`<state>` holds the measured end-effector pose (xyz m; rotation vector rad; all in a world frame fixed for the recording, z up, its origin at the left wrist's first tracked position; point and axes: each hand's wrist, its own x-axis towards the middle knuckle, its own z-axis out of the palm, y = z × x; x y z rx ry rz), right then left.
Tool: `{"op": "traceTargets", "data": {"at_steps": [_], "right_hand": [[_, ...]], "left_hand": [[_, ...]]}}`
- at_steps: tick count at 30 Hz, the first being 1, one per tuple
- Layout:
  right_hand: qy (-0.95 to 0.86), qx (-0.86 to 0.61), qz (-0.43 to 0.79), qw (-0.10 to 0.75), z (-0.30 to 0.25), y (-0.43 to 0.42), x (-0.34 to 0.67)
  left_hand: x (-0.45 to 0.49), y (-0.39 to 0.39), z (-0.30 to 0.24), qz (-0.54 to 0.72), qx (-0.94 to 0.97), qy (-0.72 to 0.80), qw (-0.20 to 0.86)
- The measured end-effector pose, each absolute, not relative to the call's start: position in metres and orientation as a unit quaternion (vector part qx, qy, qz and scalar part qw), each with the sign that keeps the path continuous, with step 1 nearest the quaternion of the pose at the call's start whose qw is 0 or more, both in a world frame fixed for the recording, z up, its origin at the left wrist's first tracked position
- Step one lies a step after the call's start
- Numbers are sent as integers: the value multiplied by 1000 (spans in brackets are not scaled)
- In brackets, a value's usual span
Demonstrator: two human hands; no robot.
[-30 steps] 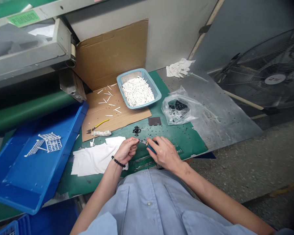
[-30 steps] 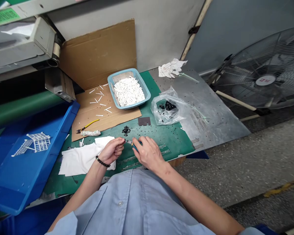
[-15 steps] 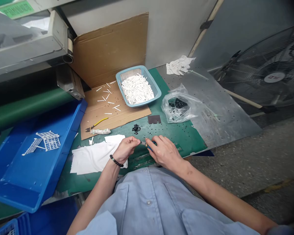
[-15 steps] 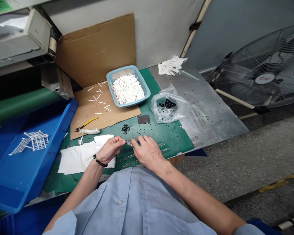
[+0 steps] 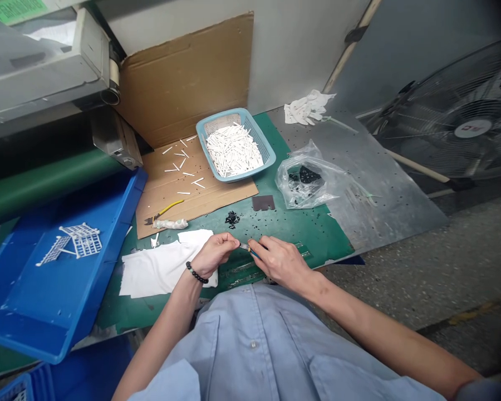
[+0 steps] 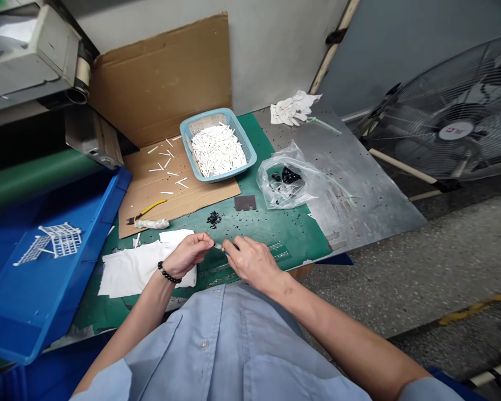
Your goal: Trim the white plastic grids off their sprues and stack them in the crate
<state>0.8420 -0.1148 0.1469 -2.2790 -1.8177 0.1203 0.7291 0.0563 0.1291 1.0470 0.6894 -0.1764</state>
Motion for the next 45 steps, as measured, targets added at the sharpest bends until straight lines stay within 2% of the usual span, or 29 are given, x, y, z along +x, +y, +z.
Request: {"op": "traceTargets", "data": {"at_steps": [4, 8, 11, 14, 17, 19, 21, 23, 31, 34, 36, 38, 41, 45], "right_hand": [[-578, -801, 57, 144, 135, -113, 847], [-532, -842, 81, 39, 123, -112, 856], [-528, -842, 109, -32, 123, -111, 858], [-532, -838, 115, -41, 127, -112, 858], [-525, -842, 115, -39, 130, -114, 857], [-521, -845, 117, -38, 130, -116, 857], [-518, -846, 118, -34, 129, -119, 856], [-520, -846, 113, -27, 128, -121, 855], [-529, -845, 78, 20, 129, -123, 853], [-550, -830, 64, 69, 134, -118, 851], [-569, -815, 51, 98, 137, -113, 850], [-585, -802, 43, 113, 139, -110, 849], [-602, -789, 39, 116, 140, -107, 849], [-616, -779, 39, 109, 145, -106, 850]], "left_hand": [[723, 63, 122, -22, 342, 288, 894], [722, 72, 113, 10, 275, 276, 921], [729, 76, 109, 29, 336, 325, 884], [742, 74, 102, 63, 525, 412, 742], [753, 68, 95, 55, 740, 447, 499], [757, 64, 93, 18, 812, 453, 369], [760, 62, 92, -17, 835, 458, 304], [760, 62, 92, -35, 840, 455, 293], [753, 68, 93, -4, 815, 420, 400], [749, 65, 98, -2, 700, 429, 572], [745, 63, 104, -35, 581, 405, 705], [740, 63, 110, -70, 483, 368, 791], [735, 65, 116, -85, 416, 335, 841], [729, 68, 115, -97, 410, 322, 847]]}}
